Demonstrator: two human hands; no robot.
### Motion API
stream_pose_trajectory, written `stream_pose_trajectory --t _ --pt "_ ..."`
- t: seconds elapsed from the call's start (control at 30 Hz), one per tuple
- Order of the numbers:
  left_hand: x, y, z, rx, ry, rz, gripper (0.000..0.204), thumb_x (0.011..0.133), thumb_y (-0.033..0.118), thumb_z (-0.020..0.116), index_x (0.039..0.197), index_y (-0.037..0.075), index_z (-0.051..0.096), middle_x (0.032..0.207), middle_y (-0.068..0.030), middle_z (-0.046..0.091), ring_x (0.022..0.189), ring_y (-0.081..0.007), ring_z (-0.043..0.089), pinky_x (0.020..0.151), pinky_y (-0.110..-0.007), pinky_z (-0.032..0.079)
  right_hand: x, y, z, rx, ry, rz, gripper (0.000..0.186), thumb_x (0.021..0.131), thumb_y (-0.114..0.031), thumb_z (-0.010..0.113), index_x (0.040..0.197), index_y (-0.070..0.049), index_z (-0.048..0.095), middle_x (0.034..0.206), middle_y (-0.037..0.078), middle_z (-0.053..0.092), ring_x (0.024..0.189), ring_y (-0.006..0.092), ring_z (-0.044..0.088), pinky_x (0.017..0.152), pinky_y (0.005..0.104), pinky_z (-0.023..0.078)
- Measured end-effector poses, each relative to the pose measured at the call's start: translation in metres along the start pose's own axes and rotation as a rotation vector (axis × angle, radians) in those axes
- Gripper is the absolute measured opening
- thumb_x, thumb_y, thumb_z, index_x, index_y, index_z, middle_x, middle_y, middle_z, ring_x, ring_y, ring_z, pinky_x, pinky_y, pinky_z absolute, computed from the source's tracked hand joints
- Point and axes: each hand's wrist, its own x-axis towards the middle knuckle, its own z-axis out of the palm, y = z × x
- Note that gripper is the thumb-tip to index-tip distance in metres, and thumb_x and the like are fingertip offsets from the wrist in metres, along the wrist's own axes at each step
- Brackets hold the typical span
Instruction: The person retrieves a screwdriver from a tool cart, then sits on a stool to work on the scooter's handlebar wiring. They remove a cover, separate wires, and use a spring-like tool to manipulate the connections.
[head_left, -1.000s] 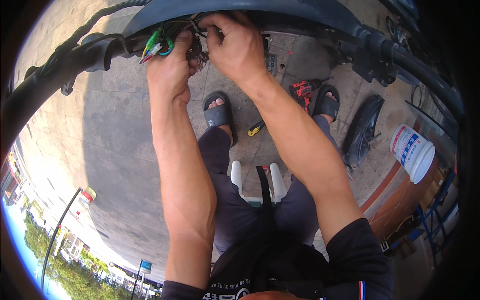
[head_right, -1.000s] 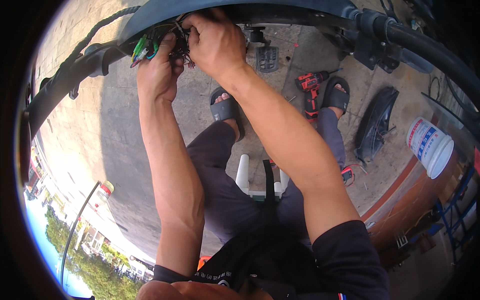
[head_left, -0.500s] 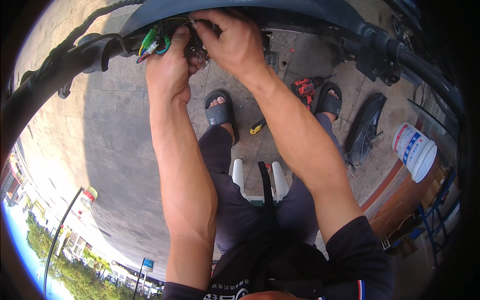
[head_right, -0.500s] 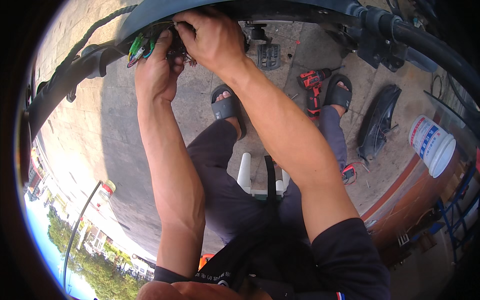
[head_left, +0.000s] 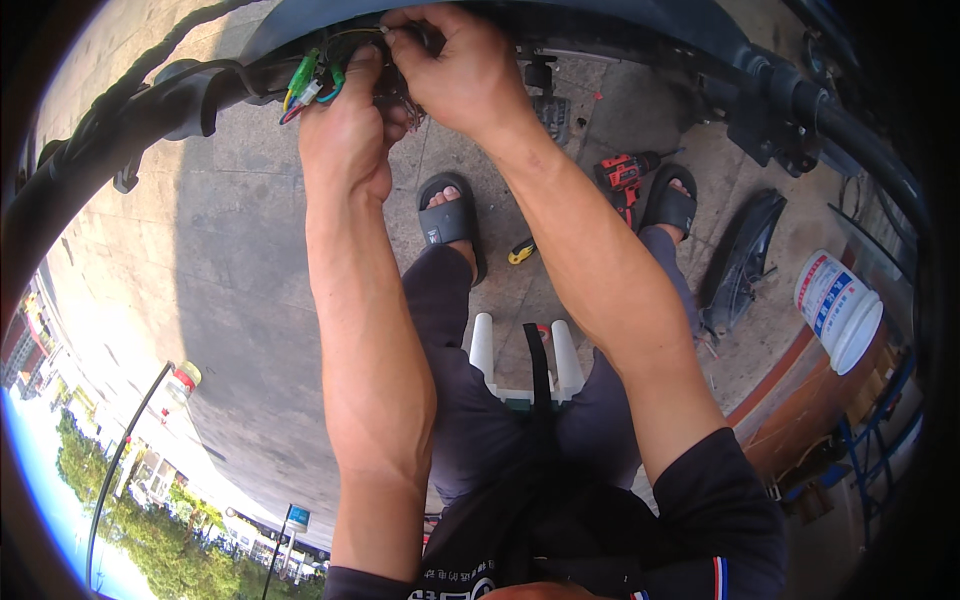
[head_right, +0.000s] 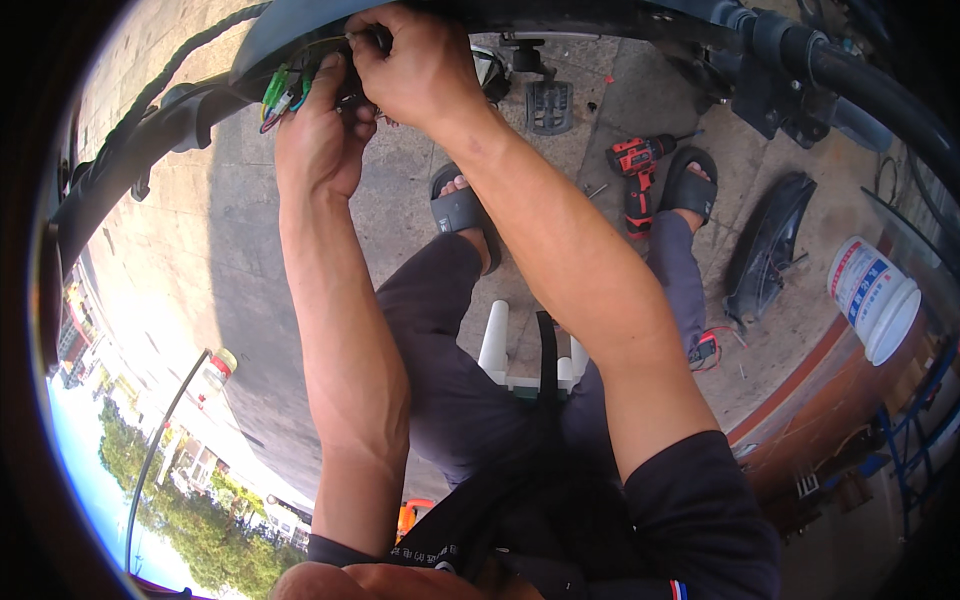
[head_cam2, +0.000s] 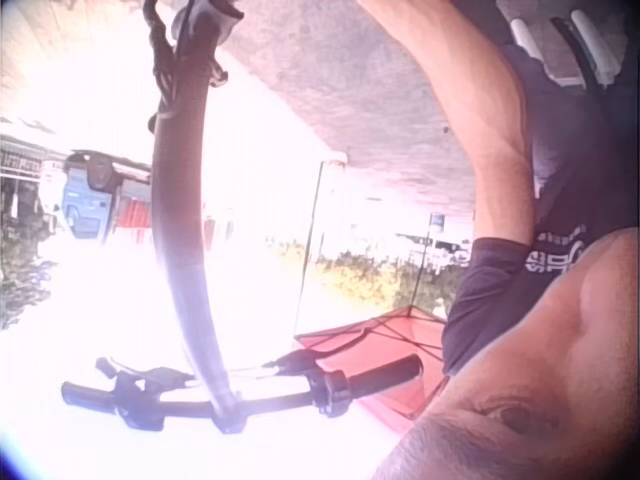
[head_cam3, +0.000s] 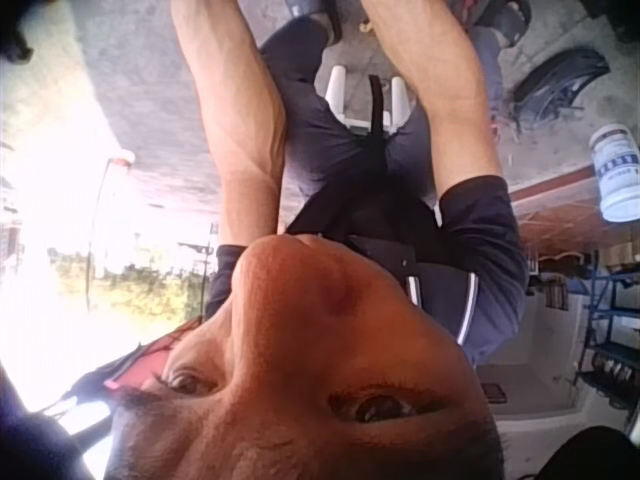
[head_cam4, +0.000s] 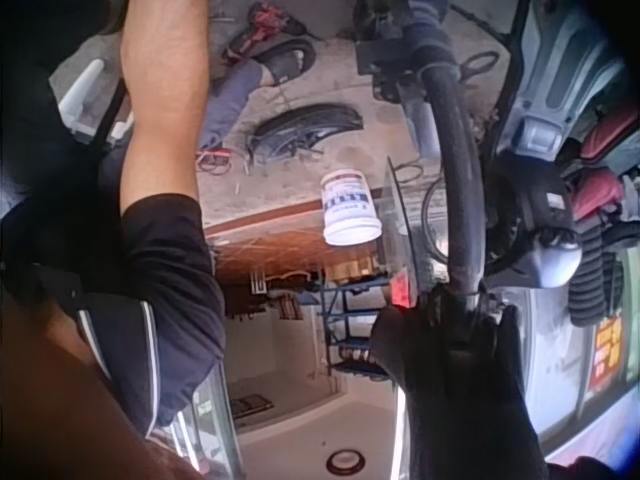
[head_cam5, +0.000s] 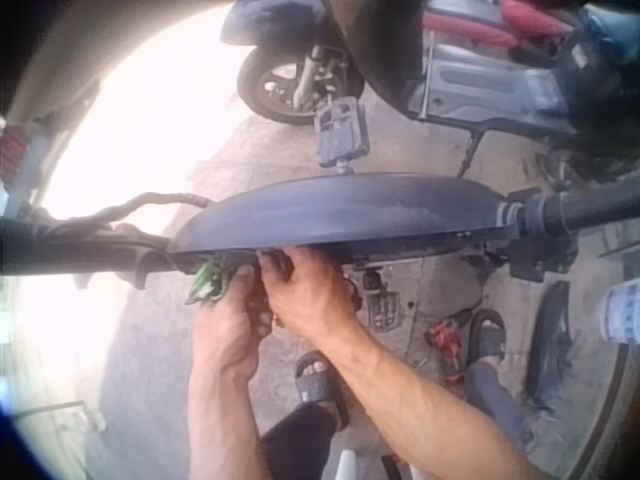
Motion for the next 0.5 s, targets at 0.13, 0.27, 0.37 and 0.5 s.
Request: stream_pose_trajectory --t 0.13,0.27,0.37,0.5 --pt "-0.006 0.002 -0.001 0.094 -0.011 0.050 0.024 0.094 0.020 0.068 0.104 -0.002 0.066 0.077 -0.0073 0.066 0.053 -0.0123 0.057 0.046 -0.024 0.042 0.000 -0.002 0.000 -0.024 -0.026 0.082 0.028 0.094 -0.026 0.062 0.115 -0.007 0.065 0.103 0.025 0.068 0.098 0.0440 0.065 0.083 0.0486 0.053" --pt "-0.025 0.015 -0.014 0.389 0.043 0.147 0.039 0.087 0.027 0.076 0.108 -0.005 0.065 0.080 -0.0066 0.067 0.059 -0.0122 0.059 0.053 -0.025 0.046 0.002 0.000 -0.005 0.010 -0.076 0.114 0.028 0.094 -0.024 0.062 0.114 -0.006 0.066 0.104 0.024 0.069 0.099 0.0430 0.065 0.084 0.0476 0.053" --pt "-0.035 0.021 -0.021 0.677 0.251 0.351 0.051 0.081 0.031 0.081 0.110 -0.008 0.064 0.093 -0.0085 0.068 0.065 -0.0128 0.061 0.063 -0.025 0.049 0.003 0.001 -0.005 0.043 -0.111 0.132 0.028 0.094 -0.024 0.062 0.114 -0.005 0.066 0.104 0.023 0.070 0.099 0.0410 0.067 0.084 0.0463 0.053" --pt "-0.032 0.019 -0.018 0.965 0.368 0.777 0.043 0.081 0.029 0.079 0.109 -0.003 0.067 0.107 -0.0110 0.067 0.083 -0.0200 0.061 0.079 -0.032 0.047 0.004 -0.003 -0.005 0.034 -0.138 0.149 0.027 0.094 -0.021 0.062 0.115 -0.005 0.066 0.102 0.022 0.071 0.097 0.0372 0.069 0.082 0.0444 0.054"
